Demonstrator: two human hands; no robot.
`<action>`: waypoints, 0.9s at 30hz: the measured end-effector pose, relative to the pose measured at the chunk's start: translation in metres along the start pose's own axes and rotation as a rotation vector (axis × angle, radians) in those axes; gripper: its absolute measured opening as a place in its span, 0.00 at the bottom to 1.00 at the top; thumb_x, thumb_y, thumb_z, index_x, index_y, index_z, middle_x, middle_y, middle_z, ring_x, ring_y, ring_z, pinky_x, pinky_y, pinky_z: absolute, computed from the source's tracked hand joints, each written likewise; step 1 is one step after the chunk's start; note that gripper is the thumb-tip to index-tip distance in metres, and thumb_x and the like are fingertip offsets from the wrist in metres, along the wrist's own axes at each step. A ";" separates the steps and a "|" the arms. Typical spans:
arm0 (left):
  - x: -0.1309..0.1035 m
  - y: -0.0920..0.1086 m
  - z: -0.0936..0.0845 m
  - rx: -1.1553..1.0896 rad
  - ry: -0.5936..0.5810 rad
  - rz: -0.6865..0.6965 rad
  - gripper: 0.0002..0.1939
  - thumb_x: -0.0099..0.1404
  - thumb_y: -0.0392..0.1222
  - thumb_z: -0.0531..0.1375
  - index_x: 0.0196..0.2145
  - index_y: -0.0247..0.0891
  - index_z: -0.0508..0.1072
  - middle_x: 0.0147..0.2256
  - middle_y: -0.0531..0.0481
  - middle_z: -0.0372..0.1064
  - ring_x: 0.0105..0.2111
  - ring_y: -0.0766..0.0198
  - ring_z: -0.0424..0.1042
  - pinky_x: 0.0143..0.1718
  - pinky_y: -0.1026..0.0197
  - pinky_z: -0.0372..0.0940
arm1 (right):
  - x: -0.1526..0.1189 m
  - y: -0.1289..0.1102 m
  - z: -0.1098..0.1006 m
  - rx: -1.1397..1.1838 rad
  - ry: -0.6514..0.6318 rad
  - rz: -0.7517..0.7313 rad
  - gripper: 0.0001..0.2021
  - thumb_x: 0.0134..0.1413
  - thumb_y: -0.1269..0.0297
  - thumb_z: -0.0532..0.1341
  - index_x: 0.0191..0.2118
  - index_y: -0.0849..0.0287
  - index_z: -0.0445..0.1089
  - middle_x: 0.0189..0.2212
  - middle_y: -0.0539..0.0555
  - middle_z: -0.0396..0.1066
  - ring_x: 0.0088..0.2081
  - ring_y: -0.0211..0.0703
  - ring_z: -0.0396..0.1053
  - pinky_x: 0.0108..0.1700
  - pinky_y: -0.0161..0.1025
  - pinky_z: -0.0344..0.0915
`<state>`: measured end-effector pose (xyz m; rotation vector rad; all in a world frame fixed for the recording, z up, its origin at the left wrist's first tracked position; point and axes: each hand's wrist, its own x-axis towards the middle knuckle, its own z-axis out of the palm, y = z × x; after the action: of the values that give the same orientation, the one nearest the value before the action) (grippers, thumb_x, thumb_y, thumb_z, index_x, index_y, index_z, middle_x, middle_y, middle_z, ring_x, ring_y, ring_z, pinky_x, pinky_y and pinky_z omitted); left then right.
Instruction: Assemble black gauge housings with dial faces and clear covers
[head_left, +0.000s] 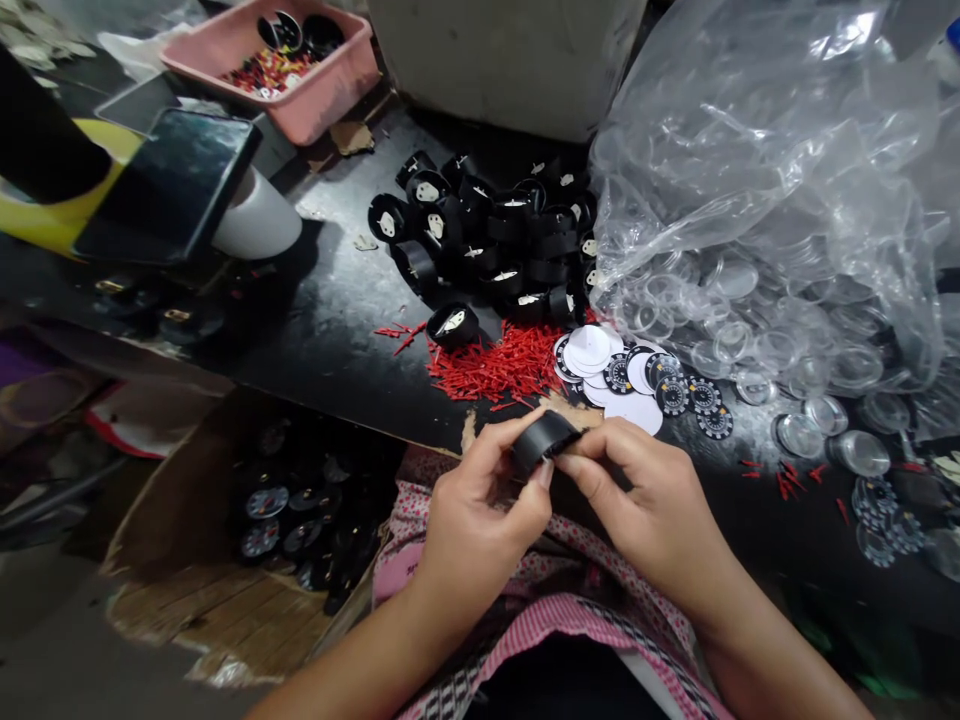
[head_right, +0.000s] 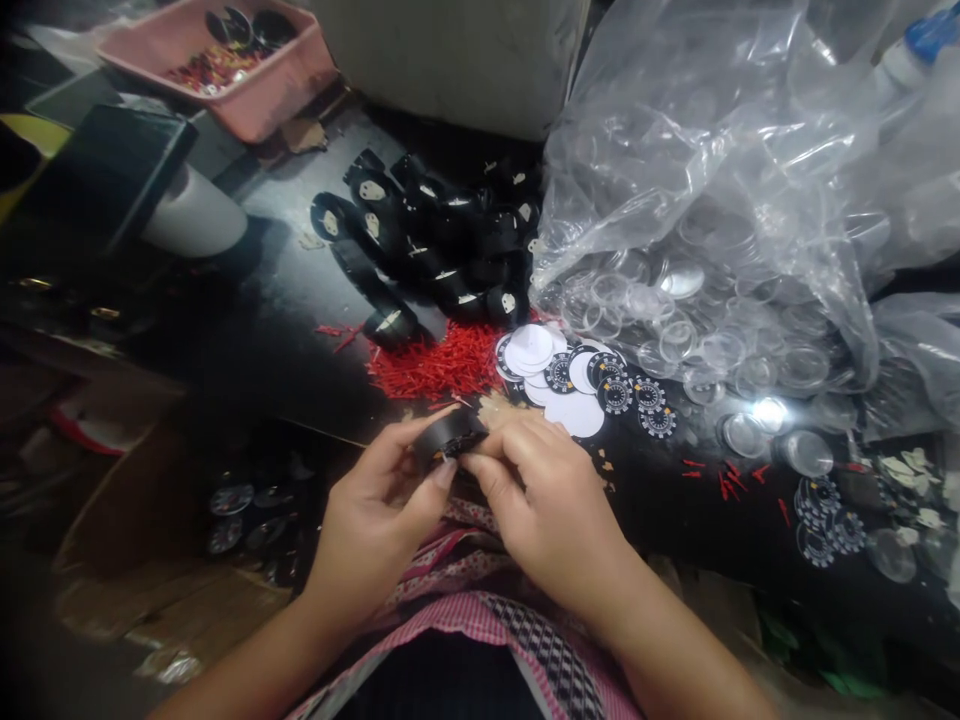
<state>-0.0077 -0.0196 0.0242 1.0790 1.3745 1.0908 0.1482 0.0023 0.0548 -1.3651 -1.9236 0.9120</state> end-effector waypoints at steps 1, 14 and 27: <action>0.000 0.002 0.000 -0.022 0.005 0.000 0.17 0.62 0.37 0.64 0.48 0.50 0.76 0.45 0.56 0.78 0.45 0.60 0.76 0.50 0.61 0.68 | 0.000 0.000 -0.001 0.013 0.006 -0.015 0.07 0.62 0.68 0.59 0.31 0.57 0.67 0.29 0.50 0.71 0.34 0.40 0.69 0.38 0.39 0.64; -0.001 0.002 0.001 0.042 0.016 -0.010 0.18 0.62 0.39 0.64 0.49 0.50 0.76 0.46 0.54 0.78 0.46 0.57 0.76 0.50 0.58 0.68 | 0.000 0.000 -0.004 -0.030 -0.002 -0.080 0.06 0.63 0.69 0.58 0.33 0.55 0.68 0.33 0.52 0.74 0.35 0.42 0.70 0.39 0.41 0.65; 0.019 -0.001 -0.002 -0.388 -0.241 -0.352 0.19 0.61 0.42 0.65 0.51 0.46 0.76 0.50 0.49 0.76 0.51 0.52 0.74 0.56 0.52 0.65 | 0.003 0.008 -0.002 -0.137 -0.014 -0.012 0.08 0.60 0.69 0.59 0.29 0.57 0.65 0.28 0.50 0.69 0.31 0.41 0.66 0.36 0.40 0.61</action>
<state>-0.0110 -0.0010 0.0193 0.6317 1.0546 0.8865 0.1532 0.0070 0.0492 -1.4265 -2.0347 0.7991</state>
